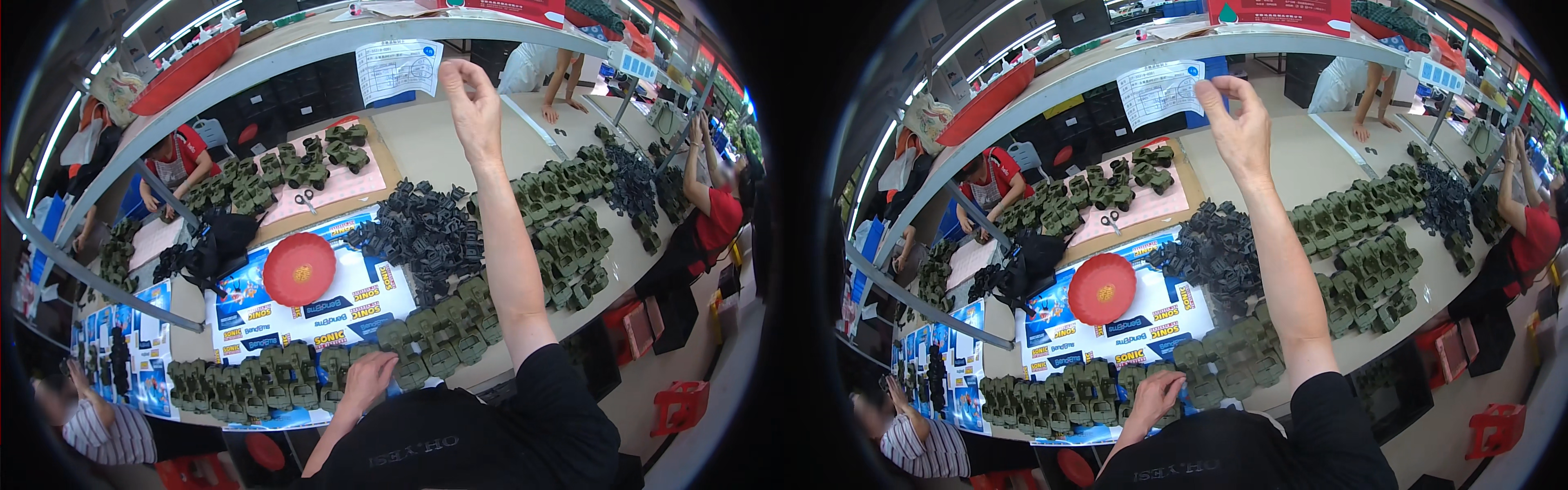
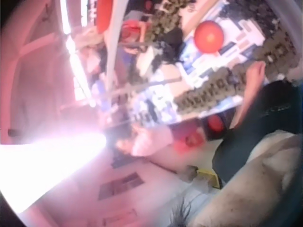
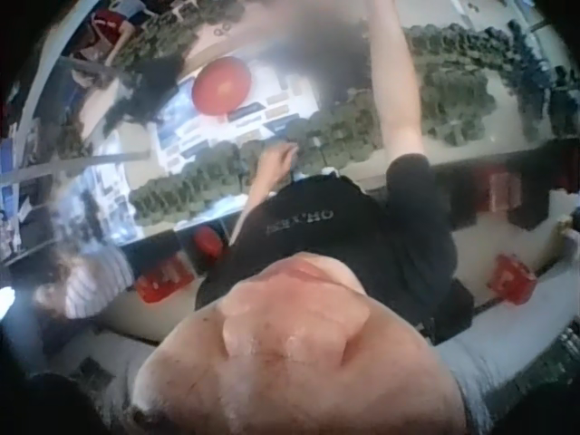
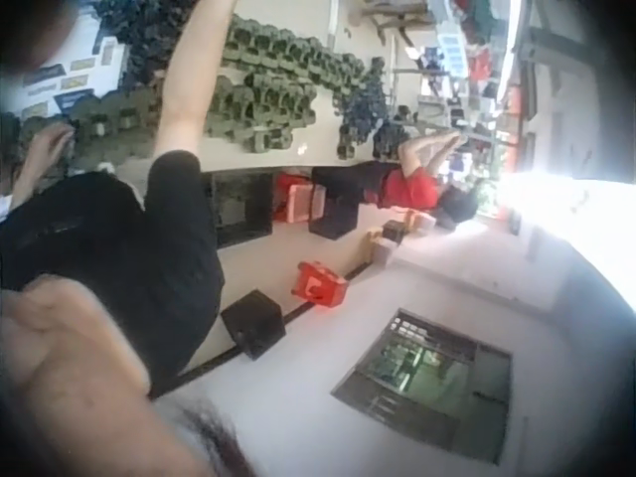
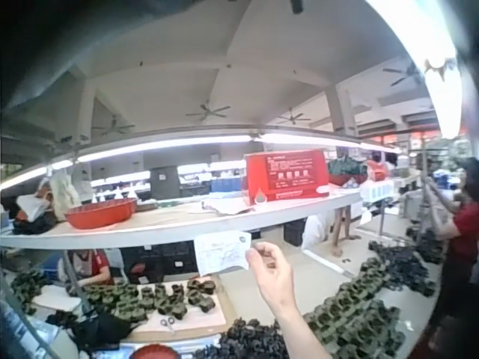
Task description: The person assembles green plastic toy components by hand, inserting small black parts into the green bodies. They handle the items one by one, placing the finished units on a table alongside other completed toys. The person also briefly handles a small paper document.
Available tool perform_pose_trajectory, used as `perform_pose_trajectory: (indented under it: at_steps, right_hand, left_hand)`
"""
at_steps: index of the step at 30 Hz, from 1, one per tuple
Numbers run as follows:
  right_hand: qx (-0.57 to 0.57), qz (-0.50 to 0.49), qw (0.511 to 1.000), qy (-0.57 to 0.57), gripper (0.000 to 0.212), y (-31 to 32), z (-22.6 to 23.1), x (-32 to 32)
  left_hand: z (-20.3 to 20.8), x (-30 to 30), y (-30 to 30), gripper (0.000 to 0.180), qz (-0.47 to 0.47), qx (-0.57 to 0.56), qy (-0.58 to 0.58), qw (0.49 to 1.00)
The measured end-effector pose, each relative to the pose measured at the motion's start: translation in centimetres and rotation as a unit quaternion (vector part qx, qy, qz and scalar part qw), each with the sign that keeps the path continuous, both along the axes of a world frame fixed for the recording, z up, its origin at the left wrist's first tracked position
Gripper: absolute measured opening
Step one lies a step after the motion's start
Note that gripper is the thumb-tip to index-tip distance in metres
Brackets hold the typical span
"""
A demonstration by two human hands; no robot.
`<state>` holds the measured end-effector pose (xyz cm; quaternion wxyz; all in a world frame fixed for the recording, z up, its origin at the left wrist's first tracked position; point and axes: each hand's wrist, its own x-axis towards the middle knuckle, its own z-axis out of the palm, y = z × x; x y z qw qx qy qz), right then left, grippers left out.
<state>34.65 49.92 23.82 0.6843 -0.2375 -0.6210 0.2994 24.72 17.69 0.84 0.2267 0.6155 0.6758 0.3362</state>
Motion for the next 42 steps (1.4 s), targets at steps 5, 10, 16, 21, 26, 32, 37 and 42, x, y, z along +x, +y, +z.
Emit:
perform_pose_trajectory:
  at_steps: [5, 10, 16, 21, 26, 32, 37, 42]
  right_hand:
    - [-0.039, 0.148, 0.988, 0.018, 0.042, -0.1, 0.8, -1.1]
    - [-0.048, 0.213, 0.973, 0.069, 0.030, -0.6, 1.1, -1.2]
    - [-0.002, 0.044, 0.999, -0.013, 0.040, 1.2, -0.5, -0.3]
    - [-0.040, 0.033, 0.998, -0.033, 0.054, -0.4, 0.9, 0.3]
    - [-0.086, 0.155, 0.983, -0.044, 0.048, 0.3, 2.6, -1.1]
    - [-0.156, 0.239, 0.958, -0.003, 0.036, 0.3, 3.2, -1.7]
    - [-0.148, 0.215, 0.965, -0.021, 0.035, 0.5, 3.1, -1.4]
    - [-0.006, 0.018, 1.000, 0.001, 0.035, 0.4, 2.8, -0.6]
  left_hand:
    - [0.2, 1.2, 0.9, 0.014, -0.035, 0.047, 0.008, 0.998]
    - [0.0, 1.1, 0.0, 0.013, -0.023, 0.031, 0.013, 0.999]
    - [-0.4, 0.7, -0.7, 0.014, 0.001, 0.006, 0.010, 1.000]
    - [-0.3, 0.8, -0.7, 0.014, -0.006, 0.010, 0.011, 1.000]
    - [0.0, 1.0, -0.4, 0.014, -0.021, 0.023, 0.016, 0.999]
    - [-0.4, 0.3, -0.7, 0.015, -0.014, 0.020, 0.002, 1.000]
    - [-0.7, -0.1, -0.6, 0.015, -0.011, 0.015, -0.008, 1.000]
    - [-0.4, 0.0, -0.3, 0.015, -0.028, 0.021, -0.006, 0.999]
